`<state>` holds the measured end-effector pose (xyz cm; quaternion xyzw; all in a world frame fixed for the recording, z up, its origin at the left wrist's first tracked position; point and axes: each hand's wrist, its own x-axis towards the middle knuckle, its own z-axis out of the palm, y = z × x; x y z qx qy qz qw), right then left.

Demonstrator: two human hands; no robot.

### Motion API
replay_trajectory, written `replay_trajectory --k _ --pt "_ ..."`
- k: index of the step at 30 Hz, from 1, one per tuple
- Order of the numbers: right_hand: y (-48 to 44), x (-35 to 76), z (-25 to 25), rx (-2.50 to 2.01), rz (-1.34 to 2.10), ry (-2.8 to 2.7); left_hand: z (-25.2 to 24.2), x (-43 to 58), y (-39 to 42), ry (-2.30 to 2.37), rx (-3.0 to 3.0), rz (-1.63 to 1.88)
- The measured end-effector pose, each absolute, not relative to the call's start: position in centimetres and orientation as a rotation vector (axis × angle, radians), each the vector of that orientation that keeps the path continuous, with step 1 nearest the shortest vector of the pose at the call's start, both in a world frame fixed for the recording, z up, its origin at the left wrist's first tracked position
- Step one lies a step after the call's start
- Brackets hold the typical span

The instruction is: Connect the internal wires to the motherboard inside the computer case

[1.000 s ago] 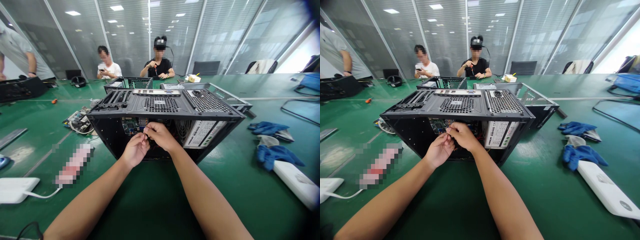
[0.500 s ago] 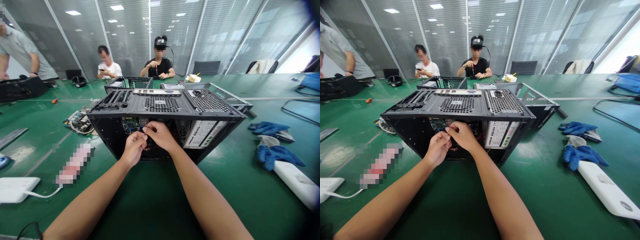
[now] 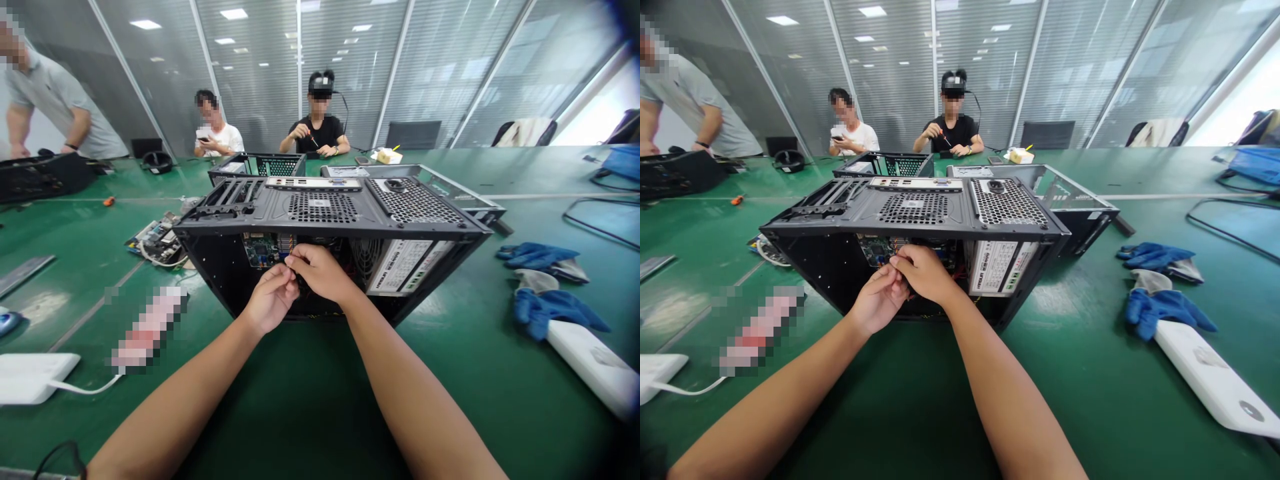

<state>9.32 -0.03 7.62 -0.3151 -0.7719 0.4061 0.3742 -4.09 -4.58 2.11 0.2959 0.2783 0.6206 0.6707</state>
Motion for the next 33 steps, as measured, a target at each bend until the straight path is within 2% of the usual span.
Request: replay_trajectory --k 8,11,16,20,25,33 --pt "0.03 9.26 7.06 -0.631 1.382 -1.844 2.69 -4.22 -4.88 0.445 0.649 1.255" --pt "-0.10 9.20 7.24 -0.679 1.342 -1.820 2.48 -4.25 -4.75 0.519 0.685 1.324" --pt "-0.26 9.15 7.63 -0.846 1.006 -1.928 1.96 -4.37 -4.47 0.717 0.804 1.470" --pt "-0.34 9.34 7.80 -0.873 0.893 -1.989 1.75 -4.54 -4.48 0.855 0.970 1.543" --pt "-0.26 9.76 8.04 -0.858 0.925 -2.045 1.81 -4.68 -4.56 0.961 1.071 1.581" --pt "0.20 9.46 7.19 -0.690 1.233 -1.908 2.37 -4.48 -4.54 0.645 0.747 1.435"
